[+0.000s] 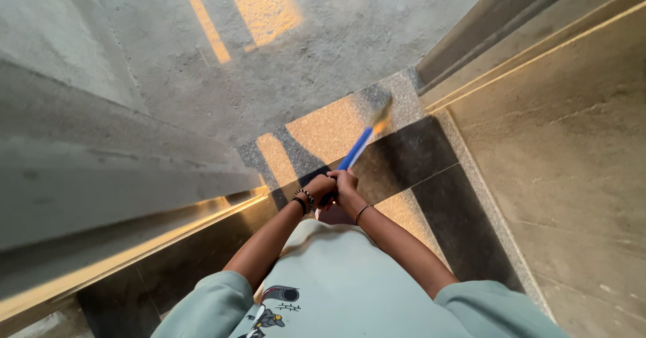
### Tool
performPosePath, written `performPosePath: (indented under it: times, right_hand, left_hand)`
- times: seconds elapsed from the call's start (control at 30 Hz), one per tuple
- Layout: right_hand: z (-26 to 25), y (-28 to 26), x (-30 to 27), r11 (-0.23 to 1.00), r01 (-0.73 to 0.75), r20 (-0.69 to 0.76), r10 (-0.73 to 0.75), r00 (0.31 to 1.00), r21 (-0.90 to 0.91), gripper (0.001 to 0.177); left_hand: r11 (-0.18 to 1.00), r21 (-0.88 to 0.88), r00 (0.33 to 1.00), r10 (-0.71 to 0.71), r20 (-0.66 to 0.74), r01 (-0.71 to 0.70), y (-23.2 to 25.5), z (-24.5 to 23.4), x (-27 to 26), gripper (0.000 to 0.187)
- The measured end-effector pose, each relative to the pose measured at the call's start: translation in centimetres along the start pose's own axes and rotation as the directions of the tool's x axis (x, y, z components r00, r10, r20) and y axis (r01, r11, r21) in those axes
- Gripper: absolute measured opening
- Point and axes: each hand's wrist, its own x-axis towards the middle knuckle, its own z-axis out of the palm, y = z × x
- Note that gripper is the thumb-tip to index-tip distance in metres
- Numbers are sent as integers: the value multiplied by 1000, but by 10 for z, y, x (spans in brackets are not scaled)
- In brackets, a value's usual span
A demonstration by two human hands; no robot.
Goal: The person sweeps a concrete floor with a broom, moving dust across various areas of the room and towards a balcony edge.
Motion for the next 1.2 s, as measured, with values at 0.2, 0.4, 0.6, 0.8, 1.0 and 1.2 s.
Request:
performPosePath:
  times: [0.2,0.4,0.6,0.8,1.0,1.2]
  right_hand:
    - [40,-23,32,969,-245,147,248,958,-35,19]
    - [80,-70,55,982,-68,336,125,934,-176,15]
    - [94,-125,61,969,81,364,9,931,-233,19]
    - [119,-152,149,943,-92,65,119,991,-319,17]
    - [211,-182,179,870,-374,-31,385,922,-323,22]
    - [311,-197,201,870,-106,495,370,787,-482,45]
  left_hand:
    - [986,-168,999,7,-35,-13,16,-26,29,15]
    - [944,-314,986,54,-160,-103,76,-39,-10,2]
    - [943,-334,991,-33,-127,-11,137,-45,-14,5]
    - [957,-283,998,-43,53,57,184,-75,95,3]
    - [967,-248,998,-42,43,51,234,-148,119,11]
    - [893,-430,975,37,-221,-132,258,-227,115,6]
